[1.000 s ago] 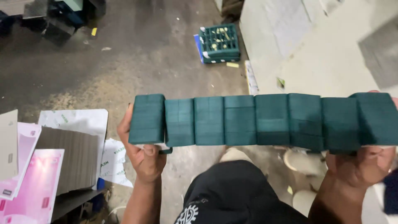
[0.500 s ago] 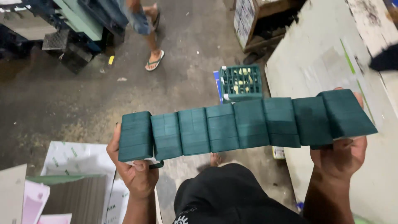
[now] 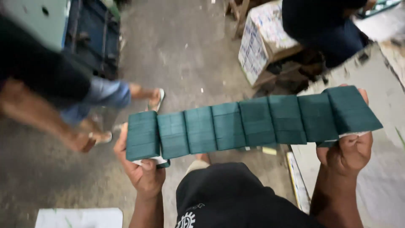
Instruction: The person applies QR code labels to small green boxes and organizes them inside a larger shipping container.
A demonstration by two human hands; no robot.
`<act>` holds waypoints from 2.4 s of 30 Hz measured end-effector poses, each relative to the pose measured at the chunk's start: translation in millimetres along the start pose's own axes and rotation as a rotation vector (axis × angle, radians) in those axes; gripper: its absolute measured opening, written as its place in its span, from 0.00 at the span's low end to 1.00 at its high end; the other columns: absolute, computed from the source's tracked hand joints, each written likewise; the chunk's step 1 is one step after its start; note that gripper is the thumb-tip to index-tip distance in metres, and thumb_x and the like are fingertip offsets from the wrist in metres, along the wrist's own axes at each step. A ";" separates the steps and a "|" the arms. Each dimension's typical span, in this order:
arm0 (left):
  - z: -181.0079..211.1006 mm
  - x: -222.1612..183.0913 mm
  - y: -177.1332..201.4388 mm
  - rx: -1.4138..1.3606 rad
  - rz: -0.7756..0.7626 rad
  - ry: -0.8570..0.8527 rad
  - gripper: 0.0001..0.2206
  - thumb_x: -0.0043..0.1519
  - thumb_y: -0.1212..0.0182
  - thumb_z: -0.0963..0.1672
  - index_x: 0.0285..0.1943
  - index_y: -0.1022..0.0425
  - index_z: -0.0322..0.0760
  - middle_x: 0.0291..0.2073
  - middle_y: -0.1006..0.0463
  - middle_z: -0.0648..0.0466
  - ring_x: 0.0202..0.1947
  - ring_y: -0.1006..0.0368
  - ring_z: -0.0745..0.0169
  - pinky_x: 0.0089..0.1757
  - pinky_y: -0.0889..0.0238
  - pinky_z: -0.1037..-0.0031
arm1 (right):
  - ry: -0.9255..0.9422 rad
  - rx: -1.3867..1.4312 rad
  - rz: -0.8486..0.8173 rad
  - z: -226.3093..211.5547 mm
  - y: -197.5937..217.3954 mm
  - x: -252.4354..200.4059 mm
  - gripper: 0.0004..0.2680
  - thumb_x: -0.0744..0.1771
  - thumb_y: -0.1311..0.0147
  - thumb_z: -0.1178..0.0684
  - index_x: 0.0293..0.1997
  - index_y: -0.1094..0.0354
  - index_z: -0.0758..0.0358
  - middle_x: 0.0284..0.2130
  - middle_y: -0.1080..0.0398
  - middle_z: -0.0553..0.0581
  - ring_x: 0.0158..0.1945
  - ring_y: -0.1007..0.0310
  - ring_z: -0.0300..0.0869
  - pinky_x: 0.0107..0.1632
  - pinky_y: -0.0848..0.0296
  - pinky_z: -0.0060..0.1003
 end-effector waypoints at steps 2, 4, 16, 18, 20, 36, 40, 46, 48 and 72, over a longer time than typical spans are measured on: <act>-30.4 68.6 -4.6 -0.028 -0.050 0.010 0.42 0.68 0.35 0.56 0.80 0.53 0.29 0.68 0.37 0.48 0.67 0.38 0.60 0.67 0.43 0.65 | 0.010 0.006 0.037 32.9 -9.5 39.7 0.36 0.71 0.37 0.39 0.80 0.57 0.75 0.68 0.42 0.60 0.67 0.38 0.44 0.73 0.38 0.40; -62.1 127.8 -8.4 -0.050 -0.097 0.036 0.41 0.68 0.35 0.55 0.80 0.53 0.29 0.70 0.38 0.48 0.69 0.39 0.60 0.69 0.45 0.64 | 0.004 0.009 0.078 65.6 -17.3 76.5 0.35 0.71 0.37 0.40 0.79 0.57 0.75 0.66 0.41 0.59 0.68 0.37 0.45 0.72 0.38 0.41; -300.3 432.6 -50.8 -0.066 -0.215 0.145 0.41 0.68 0.34 0.55 0.81 0.51 0.28 0.70 0.36 0.48 0.68 0.37 0.60 0.69 0.45 0.63 | -0.014 0.066 0.189 300.3 -34.8 324.6 0.28 0.69 0.32 0.41 0.65 0.46 0.75 0.50 0.38 0.55 0.53 0.35 0.40 0.59 0.36 0.33; -331.5 499.5 -73.3 -0.081 -0.224 0.104 0.41 0.67 0.34 0.55 0.80 0.51 0.28 0.69 0.35 0.47 0.68 0.36 0.59 0.68 0.44 0.63 | -0.007 0.056 0.149 325.3 -54.7 397.0 0.32 0.70 0.33 0.41 0.73 0.49 0.75 0.60 0.37 0.57 0.62 0.35 0.42 0.67 0.37 0.36; -353.8 550.1 -85.0 -0.074 -0.232 0.101 0.41 0.68 0.34 0.55 0.80 0.51 0.28 0.68 0.35 0.47 0.67 0.35 0.59 0.68 0.43 0.64 | -0.018 0.067 0.200 363.1 -47.8 441.5 0.34 0.69 0.33 0.42 0.76 0.52 0.75 0.66 0.39 0.60 0.68 0.37 0.44 0.72 0.39 0.40; -622.5 946.6 -141.9 -0.136 -0.327 0.154 0.39 0.69 0.33 0.54 0.79 0.50 0.29 0.67 0.34 0.47 0.65 0.35 0.59 0.67 0.42 0.65 | -0.006 0.059 0.268 617.3 -113.9 784.0 0.31 0.71 0.35 0.44 0.76 0.53 0.74 0.62 0.39 0.55 0.65 0.37 0.41 0.69 0.40 0.36; -693.5 1061.9 -177.3 -0.175 -0.437 0.205 0.40 0.68 0.33 0.55 0.81 0.50 0.30 0.67 0.35 0.47 0.66 0.35 0.58 0.67 0.43 0.65 | 0.044 -0.041 0.357 653.4 -146.7 859.0 0.33 0.71 0.36 0.42 0.78 0.52 0.75 0.63 0.39 0.55 0.66 0.37 0.41 0.75 0.38 0.37; -808.7 1180.2 -258.6 -0.185 -0.653 0.279 0.39 0.69 0.36 0.55 0.81 0.50 0.29 0.71 0.37 0.47 0.70 0.38 0.60 0.70 0.46 0.66 | 0.079 -0.209 0.584 706.5 -141.8 937.5 0.30 0.70 0.36 0.41 0.72 0.49 0.77 0.62 0.38 0.57 0.66 0.36 0.43 0.71 0.38 0.39; -843.6 1210.2 -295.9 -0.166 -0.759 0.275 0.38 0.71 0.38 0.54 0.81 0.50 0.27 0.73 0.38 0.47 0.72 0.40 0.59 0.71 0.49 0.66 | 0.067 -0.361 0.706 723.3 -133.9 955.9 0.33 0.69 0.37 0.38 0.76 0.55 0.69 0.67 0.39 0.58 0.71 0.35 0.46 0.74 0.35 0.44; -1168.9 1429.6 -761.7 -0.553 -1.642 0.325 0.31 0.76 0.44 0.53 0.80 0.47 0.30 0.70 0.39 0.51 0.69 0.42 0.65 0.69 0.51 0.71 | 0.235 -0.852 1.357 927.4 -85.2 1166.8 0.08 0.79 0.53 0.48 0.64 0.39 0.57 0.61 0.35 0.52 0.64 0.32 0.40 0.69 0.32 0.40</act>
Point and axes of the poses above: each hand's wrist, its own x-axis towards the middle knuckle, its own y-axis out of the back of the hand, z = x × y, the point moved 7 cm from there along x, towards the middle knuckle
